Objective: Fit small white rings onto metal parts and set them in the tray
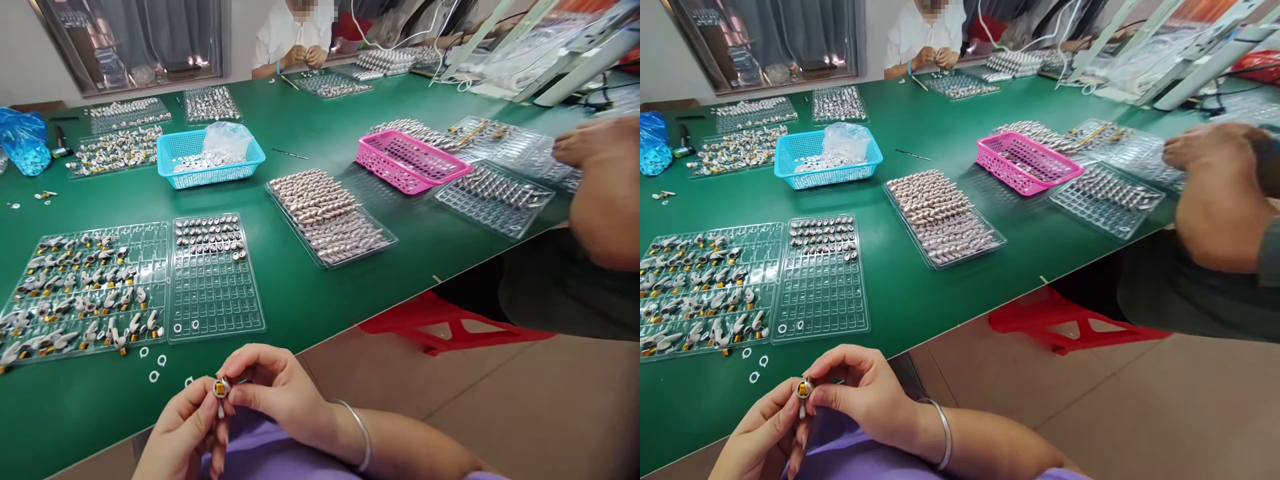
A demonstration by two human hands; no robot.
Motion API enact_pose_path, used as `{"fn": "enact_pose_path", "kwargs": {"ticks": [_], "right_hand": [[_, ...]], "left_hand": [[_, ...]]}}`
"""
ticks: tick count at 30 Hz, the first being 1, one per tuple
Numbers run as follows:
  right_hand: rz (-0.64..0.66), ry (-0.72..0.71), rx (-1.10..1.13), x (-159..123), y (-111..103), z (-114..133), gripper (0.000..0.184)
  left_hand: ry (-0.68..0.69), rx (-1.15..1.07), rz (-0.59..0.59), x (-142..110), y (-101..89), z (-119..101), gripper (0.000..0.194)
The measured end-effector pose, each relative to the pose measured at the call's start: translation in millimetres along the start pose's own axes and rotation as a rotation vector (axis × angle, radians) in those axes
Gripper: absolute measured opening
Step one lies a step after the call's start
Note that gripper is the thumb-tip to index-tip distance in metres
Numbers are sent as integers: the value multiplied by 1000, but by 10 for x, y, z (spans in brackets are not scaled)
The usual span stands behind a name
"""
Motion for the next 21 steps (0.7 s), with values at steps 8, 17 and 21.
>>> {"fn": "enact_pose_path", "kwargs": {"ticks": [8,17,21], "right_hand": [[85,-105,-114,-23,0,34,14],[133,-221,-346,-31,13,98,11],[144,-229,-370,-26,32,122,11]], "left_hand": [[-4,1,-5,5,-34,20,37],[-33,-19,49,9,-71,47,35],[-38,-24,76,7,-63,46,34]]}}
Point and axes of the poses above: each hand's wrist, its own x-axis towards the middle knuckle, its own y-axis out of the palm, z = x × y, the point moved 2 cm from there along x, towards the middle knuckle, and after that the axes turned 15 degrees about -y, right-handed, at the moved point
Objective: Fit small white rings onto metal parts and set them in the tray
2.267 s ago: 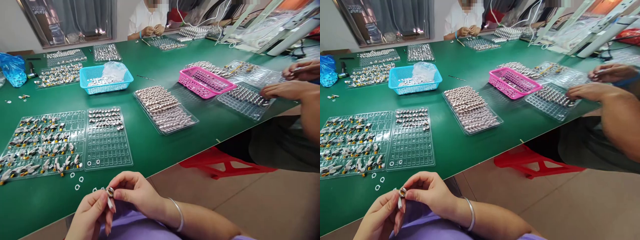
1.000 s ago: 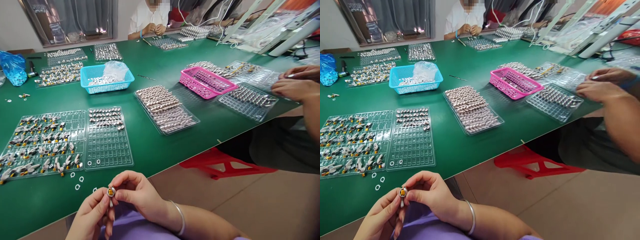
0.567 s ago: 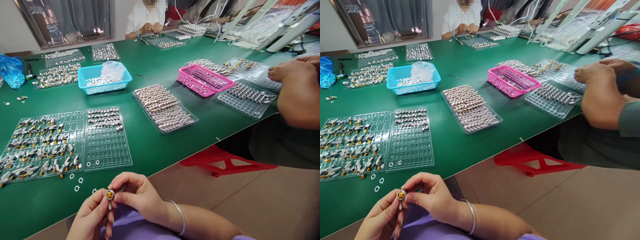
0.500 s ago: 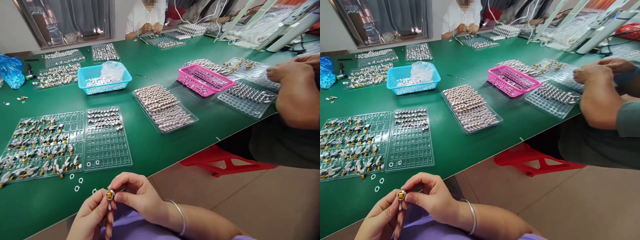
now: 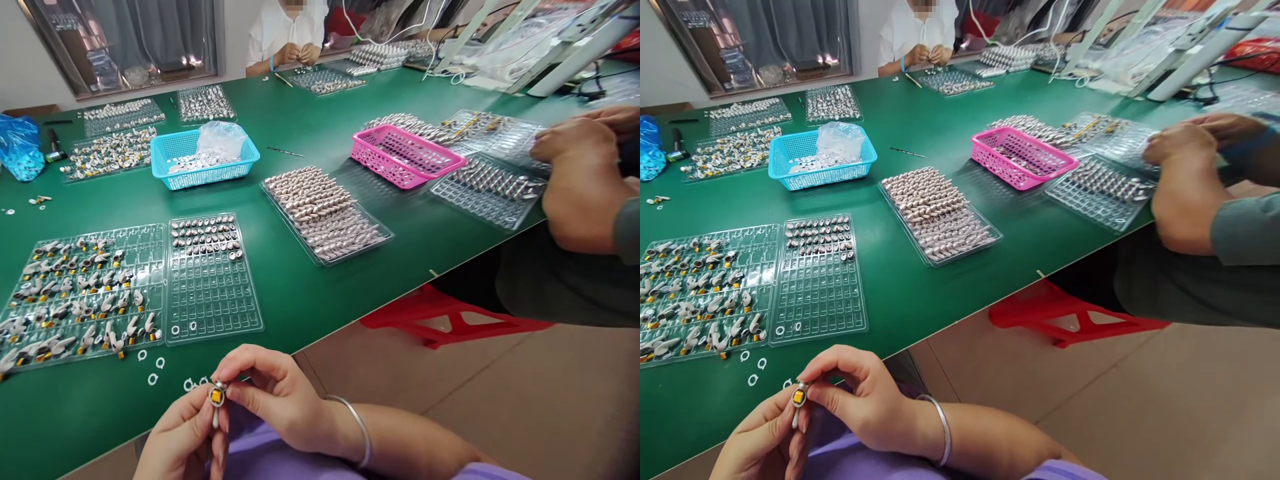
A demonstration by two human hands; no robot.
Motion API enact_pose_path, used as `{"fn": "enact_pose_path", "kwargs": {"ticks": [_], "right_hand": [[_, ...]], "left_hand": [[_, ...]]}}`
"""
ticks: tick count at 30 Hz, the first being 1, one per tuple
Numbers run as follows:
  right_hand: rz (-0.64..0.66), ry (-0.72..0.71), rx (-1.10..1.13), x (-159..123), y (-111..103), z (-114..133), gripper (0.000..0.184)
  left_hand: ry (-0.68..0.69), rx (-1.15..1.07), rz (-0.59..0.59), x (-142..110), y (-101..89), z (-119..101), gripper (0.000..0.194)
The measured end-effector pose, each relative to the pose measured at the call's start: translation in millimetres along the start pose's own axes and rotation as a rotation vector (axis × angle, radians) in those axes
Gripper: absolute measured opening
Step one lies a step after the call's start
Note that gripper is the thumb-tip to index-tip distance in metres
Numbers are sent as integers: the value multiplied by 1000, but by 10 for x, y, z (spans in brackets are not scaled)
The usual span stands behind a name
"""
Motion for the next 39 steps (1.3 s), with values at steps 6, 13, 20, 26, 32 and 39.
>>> {"fn": "enact_pose_path", "kwargs": {"ticks": [6,13,20,26,32,39], "right_hand": [[14,-3,-36,10,-6,17,12],[51,-78,-88,7,-37,18,12],[81,-73,-42,12,-52,34,13],[53,8,13,3,-62,14,15],[30,-4,-10,19,-46,-18,15],[31,-66,-61,23,-51,-43,13]], "left_hand": [[-12,-10,9,-7,18,-3,35],[-1,17,-19,-4,27,-31,37],[33,21,-142,-61,95,-80,38],[82,34,-183,-52,116,-89,39],[92,48,-193,-72,145,-114,40],[149,135,-210,-86,116,-93,40]]}}
Point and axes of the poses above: each hand's wrist, its own x-axis towards the middle knuckle, its own y-axis out of the palm, z = x × y, the point moved 2 cm from there along x, towards the middle knuckle, and after that the axes turned 15 degrees about -y, right-handed, at the moved point
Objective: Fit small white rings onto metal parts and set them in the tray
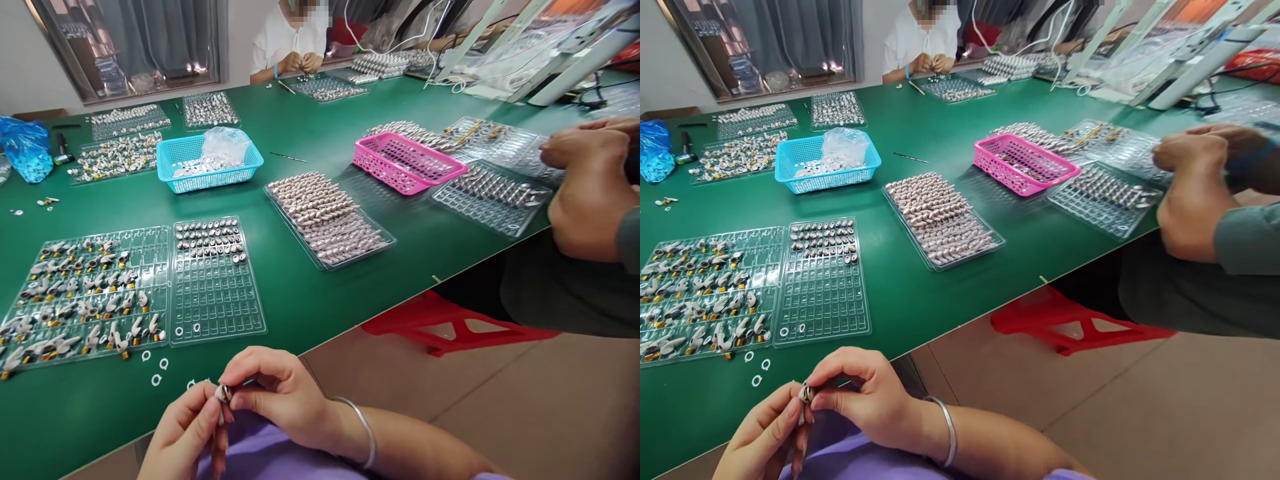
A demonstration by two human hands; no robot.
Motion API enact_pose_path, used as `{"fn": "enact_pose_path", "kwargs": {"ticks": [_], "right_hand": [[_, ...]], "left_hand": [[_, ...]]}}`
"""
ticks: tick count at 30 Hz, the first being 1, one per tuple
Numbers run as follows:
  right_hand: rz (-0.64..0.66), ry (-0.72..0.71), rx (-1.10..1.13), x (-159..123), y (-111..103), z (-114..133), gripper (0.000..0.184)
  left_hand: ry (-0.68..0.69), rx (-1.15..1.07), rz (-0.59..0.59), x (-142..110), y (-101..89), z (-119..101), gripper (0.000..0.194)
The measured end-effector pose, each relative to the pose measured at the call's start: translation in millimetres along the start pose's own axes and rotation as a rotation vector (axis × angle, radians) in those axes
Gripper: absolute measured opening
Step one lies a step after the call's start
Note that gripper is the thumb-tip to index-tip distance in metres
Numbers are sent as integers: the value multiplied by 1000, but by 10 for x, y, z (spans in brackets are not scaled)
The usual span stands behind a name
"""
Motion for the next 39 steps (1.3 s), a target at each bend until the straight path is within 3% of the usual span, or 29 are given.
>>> {"fn": "enact_pose_path", "kwargs": {"ticks": [10,15,19,23,30,39], "right_hand": [[-77,-39,168,-49,15,-109,20],[-137,61,255,-91,11,-166,18],[-125,5,224,-92,11,-153,24],[-105,-101,156,-96,19,-138,31],[-104,-104,192,-103,8,-146,31],[9,-144,-6,-47,-46,-13,27]], "left_hand": [[204,386,-68,-21,4,-8,48],[320,543,-118,-22,0,0,45],[388,642,-132,-18,-3,-24,43],[355,709,-68,5,13,-48,43],[346,678,-63,29,10,-33,41],[642,930,-97,-2,28,-117,36]]}}
Point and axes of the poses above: each hand's wrist, its own x-axis towards the middle knuckle, its own y-axis out of the palm, z = x × y, the point moved 2 cm from there along x, towards the middle knuckle, and after that the axes turned 15 degrees about -y, right-handed, at the moved point
